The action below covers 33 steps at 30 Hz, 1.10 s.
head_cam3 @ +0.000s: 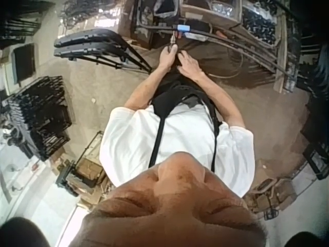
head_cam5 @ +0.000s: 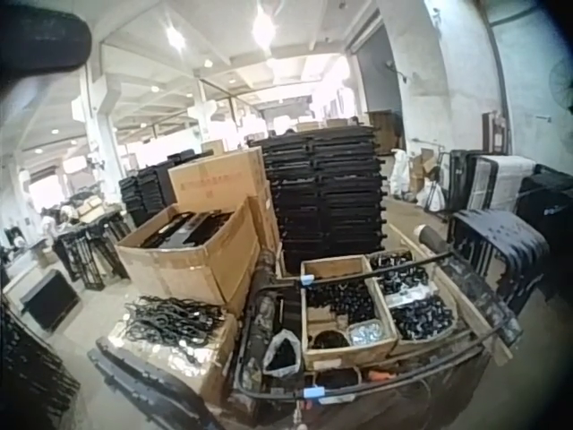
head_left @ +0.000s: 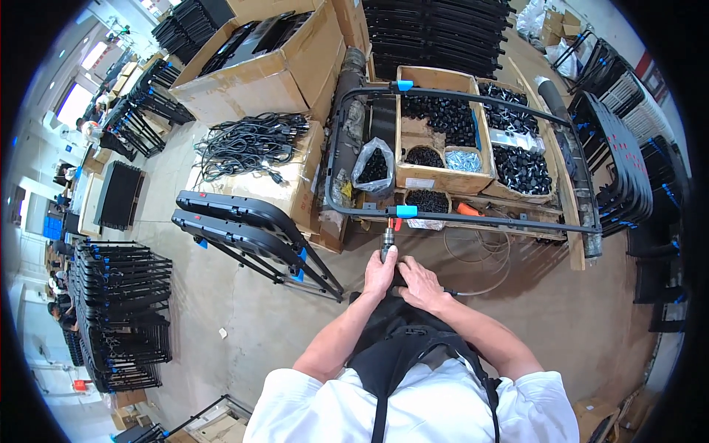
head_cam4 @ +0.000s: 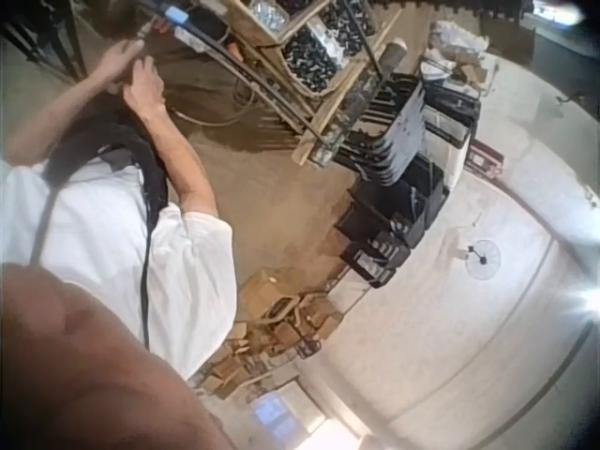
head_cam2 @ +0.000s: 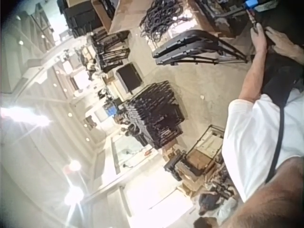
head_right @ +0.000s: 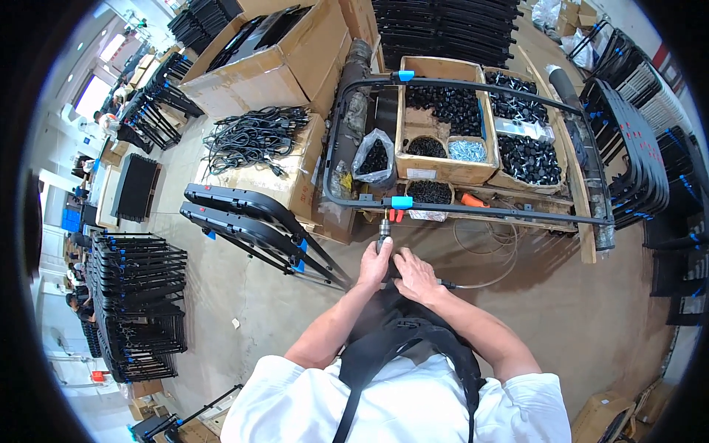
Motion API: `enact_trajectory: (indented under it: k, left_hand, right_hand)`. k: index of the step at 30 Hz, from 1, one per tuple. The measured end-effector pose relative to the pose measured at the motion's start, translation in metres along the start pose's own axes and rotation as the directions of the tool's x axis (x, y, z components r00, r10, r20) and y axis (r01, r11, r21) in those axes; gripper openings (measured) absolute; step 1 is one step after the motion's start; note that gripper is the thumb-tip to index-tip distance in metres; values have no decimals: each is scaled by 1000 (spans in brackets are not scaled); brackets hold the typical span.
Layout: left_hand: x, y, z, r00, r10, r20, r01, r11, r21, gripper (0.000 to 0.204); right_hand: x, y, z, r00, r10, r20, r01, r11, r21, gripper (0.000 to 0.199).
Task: Assemble plastic and metal components using screws and an electric screwdriver.
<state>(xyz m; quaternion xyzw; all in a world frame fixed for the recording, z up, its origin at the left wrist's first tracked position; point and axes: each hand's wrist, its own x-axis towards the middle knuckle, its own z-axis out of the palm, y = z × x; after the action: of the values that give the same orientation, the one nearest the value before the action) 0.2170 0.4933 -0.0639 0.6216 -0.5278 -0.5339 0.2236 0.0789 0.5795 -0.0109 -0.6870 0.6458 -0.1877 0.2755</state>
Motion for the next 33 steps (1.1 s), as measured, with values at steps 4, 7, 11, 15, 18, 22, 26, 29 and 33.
enact_trajectory:
  k: [4,7,11,15,18,22,26,29,33]
  left_hand:
    - [-6,0,-2,1000,-17,13,17,999,-30,54]
    - [-11,2,-2,1000,-15,3,15,1000,-17,53]
    - [-16,3,-3,999,-33,-3,33,999,-24,52]
    - [-19,-1,-4,999,-37,3,37,999,-30,58]
    - [-23,-6,-1,999,-41,24,42,997,-58,59]
    - [-33,-8,14,999,-36,36,40,991,-124,50]
    - [-34,-1,31,993,-23,112,37,991,-128,50]
    - [-31,3,37,997,0,78,11,991,-131,50]
    - [-28,2,38,997,-24,68,32,992,-119,50]
  right_hand:
    - [-4,-1,2,1000,14,-18,-13,999,29,53]
    - [-7,-2,3,1000,1,-24,-1,1000,21,53]
    - [-10,-3,6,999,42,33,-42,999,15,58]
    - [-12,-4,9,1000,20,-2,-19,1000,19,56]
    - [-19,-6,7,1000,3,-12,-3,1000,-5,55]
    - [-35,-3,-4,997,67,26,-66,996,-68,59]
    - [-43,7,-15,992,128,13,-126,989,-83,63]
    - [-41,15,-19,991,133,-21,-134,988,-82,73]
    - [-38,21,-17,989,145,23,-143,988,-59,75]
